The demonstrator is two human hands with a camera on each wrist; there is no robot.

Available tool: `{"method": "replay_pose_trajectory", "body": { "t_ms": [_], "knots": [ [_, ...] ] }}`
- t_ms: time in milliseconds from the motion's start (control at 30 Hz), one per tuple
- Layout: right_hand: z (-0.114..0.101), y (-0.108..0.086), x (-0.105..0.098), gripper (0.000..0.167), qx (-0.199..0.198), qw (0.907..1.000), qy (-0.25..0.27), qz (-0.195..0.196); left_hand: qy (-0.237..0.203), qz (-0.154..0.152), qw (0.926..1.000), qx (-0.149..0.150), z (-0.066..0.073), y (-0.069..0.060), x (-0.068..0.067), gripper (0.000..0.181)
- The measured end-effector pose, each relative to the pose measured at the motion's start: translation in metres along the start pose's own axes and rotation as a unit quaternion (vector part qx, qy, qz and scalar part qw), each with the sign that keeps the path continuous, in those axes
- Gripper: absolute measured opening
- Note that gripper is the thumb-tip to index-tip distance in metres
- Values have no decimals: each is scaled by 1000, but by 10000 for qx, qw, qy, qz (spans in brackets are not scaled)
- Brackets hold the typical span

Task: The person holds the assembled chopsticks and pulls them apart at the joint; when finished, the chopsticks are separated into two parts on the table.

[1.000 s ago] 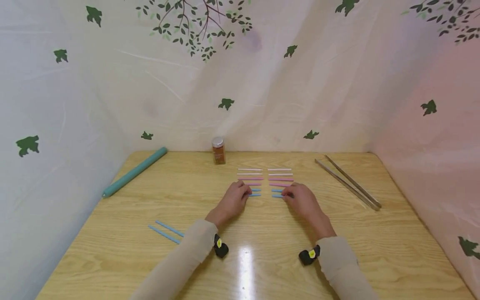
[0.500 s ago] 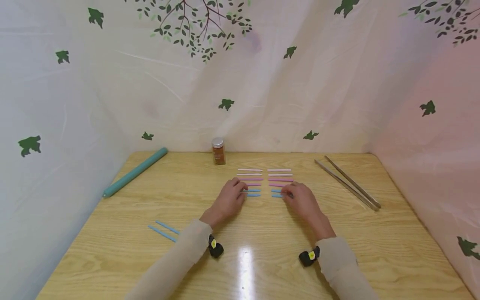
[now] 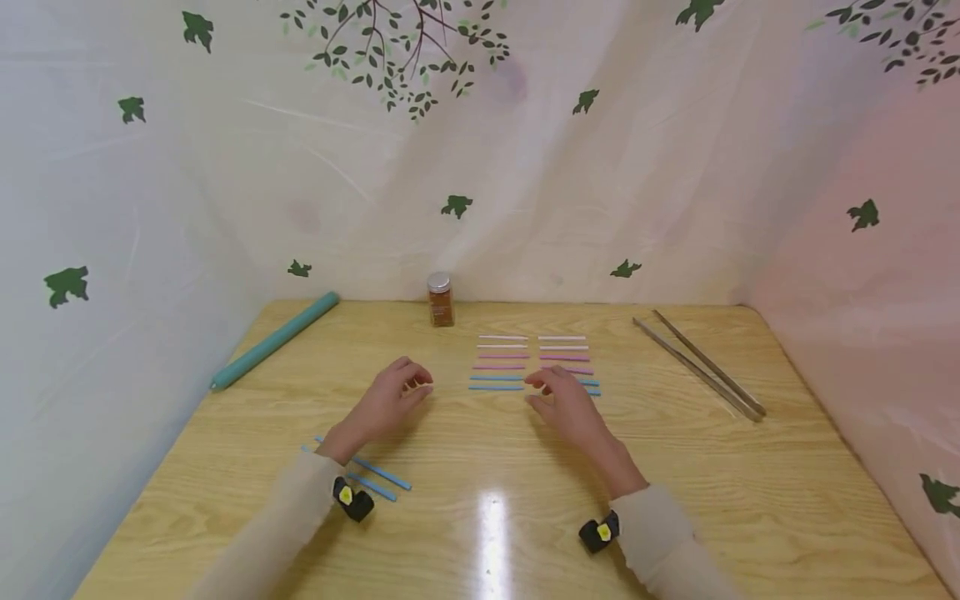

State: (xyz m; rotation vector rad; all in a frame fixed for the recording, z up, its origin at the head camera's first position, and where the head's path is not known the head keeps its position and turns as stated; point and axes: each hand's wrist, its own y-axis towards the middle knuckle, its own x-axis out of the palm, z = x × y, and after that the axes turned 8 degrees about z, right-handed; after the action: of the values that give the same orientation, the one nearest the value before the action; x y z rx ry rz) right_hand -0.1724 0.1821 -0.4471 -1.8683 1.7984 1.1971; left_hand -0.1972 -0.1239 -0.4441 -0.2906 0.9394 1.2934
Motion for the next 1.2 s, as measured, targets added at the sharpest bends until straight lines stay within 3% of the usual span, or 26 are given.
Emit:
{"method": "replay_pose_trajectory", "body": {
  "t_ms": [267,600,700,900,1067,1200],
  "knots": [
    [-46,-8,33,29,-106,9973,644,-322,-407,-277,9987,103,-33,-29,-45,15],
    [-93,-21,72,33,-198,9839,1553,-866,-1048,-693,9908,-508,-74,-64,-85,19],
    [-103,-24,81,32,-71,9775,1828,-1054,-1099,-808,9885,-651,-84,-74,-93,18],
    [-114,-29,95,31,144,9698,2014,-1368,-1123,-942,9870,-664,-93,-86,-100,16],
    [-120,-31,102,35,-55,9666,1700,-1919,-1044,-1028,9885,-381,-95,-90,-102,15],
    [-122,-31,107,34,-445,9694,1236,-2074,-904,-1115,9896,-33,-98,-90,-100,12]
  ]
}}
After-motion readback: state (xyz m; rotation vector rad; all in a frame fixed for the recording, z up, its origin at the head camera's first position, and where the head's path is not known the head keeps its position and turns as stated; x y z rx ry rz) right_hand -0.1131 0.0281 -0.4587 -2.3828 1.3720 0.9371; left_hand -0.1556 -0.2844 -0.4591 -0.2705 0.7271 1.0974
